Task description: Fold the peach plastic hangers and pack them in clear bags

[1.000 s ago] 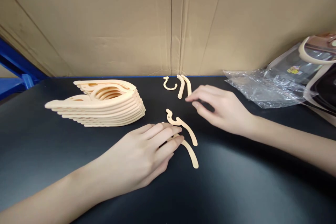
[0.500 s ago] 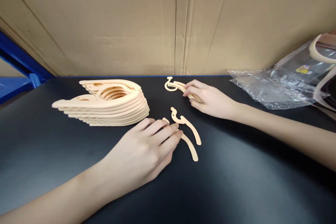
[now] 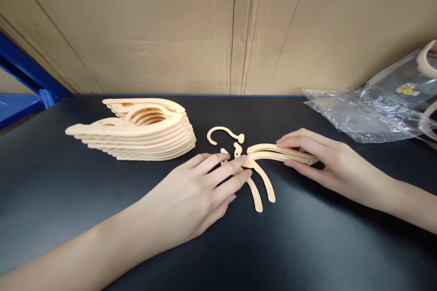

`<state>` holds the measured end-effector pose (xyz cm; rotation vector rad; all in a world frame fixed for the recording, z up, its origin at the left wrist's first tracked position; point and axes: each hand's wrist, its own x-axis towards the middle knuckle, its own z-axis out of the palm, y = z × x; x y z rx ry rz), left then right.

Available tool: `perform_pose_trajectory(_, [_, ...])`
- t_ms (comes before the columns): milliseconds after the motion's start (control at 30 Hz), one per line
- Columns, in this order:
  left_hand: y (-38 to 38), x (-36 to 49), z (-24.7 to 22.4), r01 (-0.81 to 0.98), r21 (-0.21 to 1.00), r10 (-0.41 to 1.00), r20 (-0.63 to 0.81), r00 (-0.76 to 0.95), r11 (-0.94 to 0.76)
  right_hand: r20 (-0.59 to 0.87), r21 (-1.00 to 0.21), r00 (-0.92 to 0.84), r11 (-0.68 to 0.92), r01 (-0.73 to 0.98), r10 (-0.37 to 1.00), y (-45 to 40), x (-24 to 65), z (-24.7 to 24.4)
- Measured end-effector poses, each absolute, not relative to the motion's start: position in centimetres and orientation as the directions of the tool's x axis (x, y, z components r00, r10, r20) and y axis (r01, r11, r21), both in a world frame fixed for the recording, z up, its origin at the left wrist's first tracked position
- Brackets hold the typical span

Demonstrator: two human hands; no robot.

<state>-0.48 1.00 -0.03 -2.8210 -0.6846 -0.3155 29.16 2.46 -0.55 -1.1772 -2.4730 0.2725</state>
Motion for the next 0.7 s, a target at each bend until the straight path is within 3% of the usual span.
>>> perform_pose_trajectory(200, [1.1,-0.4,0.0,0.462,-0.133,0.420,0.254,0.871,-0.877,0.228,-0.308,-0.517,0.565,0.765,0.825,3.4,29.4,-0.5])
perform_pose_trajectory(700, [1.1,-0.6,-0.3,0.425,-0.160,0.362,0.314,0.878,-0.891,0.328,-0.306,-0.438,0.533,0.789,0.837,3.0,29.1,-1.2])
